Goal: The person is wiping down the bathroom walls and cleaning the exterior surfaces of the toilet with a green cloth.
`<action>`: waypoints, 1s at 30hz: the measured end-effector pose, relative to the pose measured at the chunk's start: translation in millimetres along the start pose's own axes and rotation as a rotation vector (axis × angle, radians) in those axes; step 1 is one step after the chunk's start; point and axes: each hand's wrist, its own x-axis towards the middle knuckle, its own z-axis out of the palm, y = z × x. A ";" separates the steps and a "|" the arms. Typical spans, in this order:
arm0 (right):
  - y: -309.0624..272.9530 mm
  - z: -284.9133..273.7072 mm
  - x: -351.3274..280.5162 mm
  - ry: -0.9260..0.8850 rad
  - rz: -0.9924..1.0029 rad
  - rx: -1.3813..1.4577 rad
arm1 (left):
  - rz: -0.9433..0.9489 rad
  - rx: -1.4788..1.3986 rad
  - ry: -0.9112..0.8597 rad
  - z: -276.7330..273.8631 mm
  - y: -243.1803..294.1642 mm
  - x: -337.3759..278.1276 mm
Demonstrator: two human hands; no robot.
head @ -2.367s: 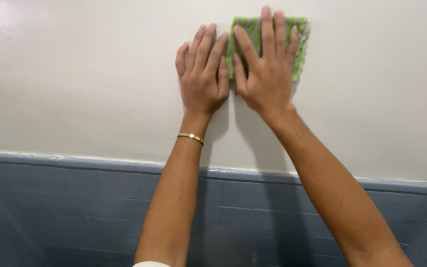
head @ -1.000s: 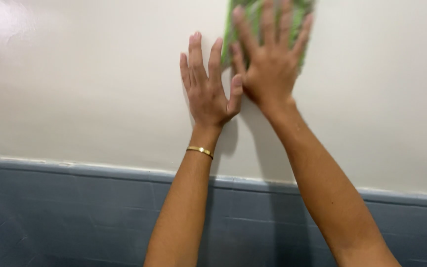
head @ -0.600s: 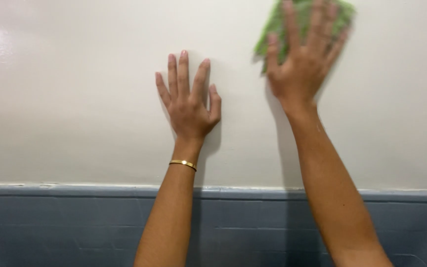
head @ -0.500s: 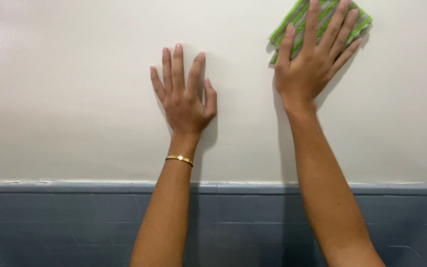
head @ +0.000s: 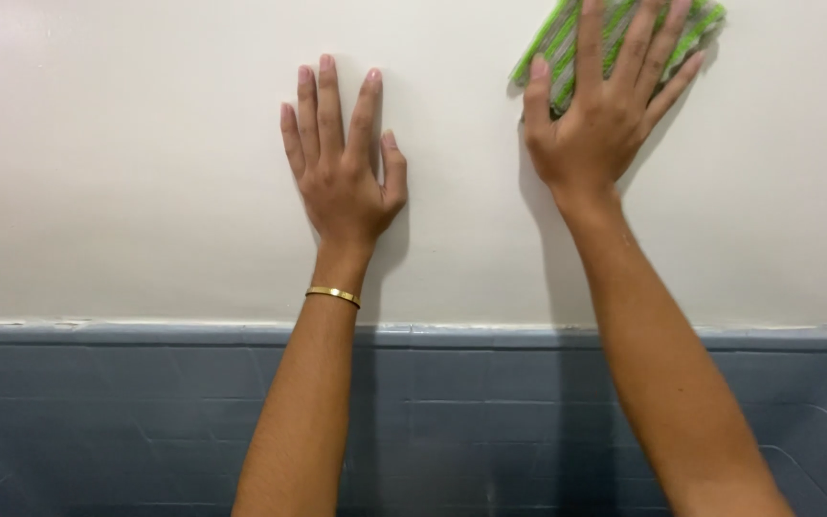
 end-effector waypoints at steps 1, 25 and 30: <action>5.0 0.4 0.1 -0.027 -0.117 0.014 | 0.006 -0.008 -0.007 0.4 0.1 -0.7; 12.8 4.9 -37.1 0.198 -0.268 0.493 | -0.168 -0.143 0.045 52.3 97.1 -46.5; 15.7 12.9 -36.4 0.248 -0.347 0.474 | -0.122 -0.080 0.023 55.2 104.0 -43.6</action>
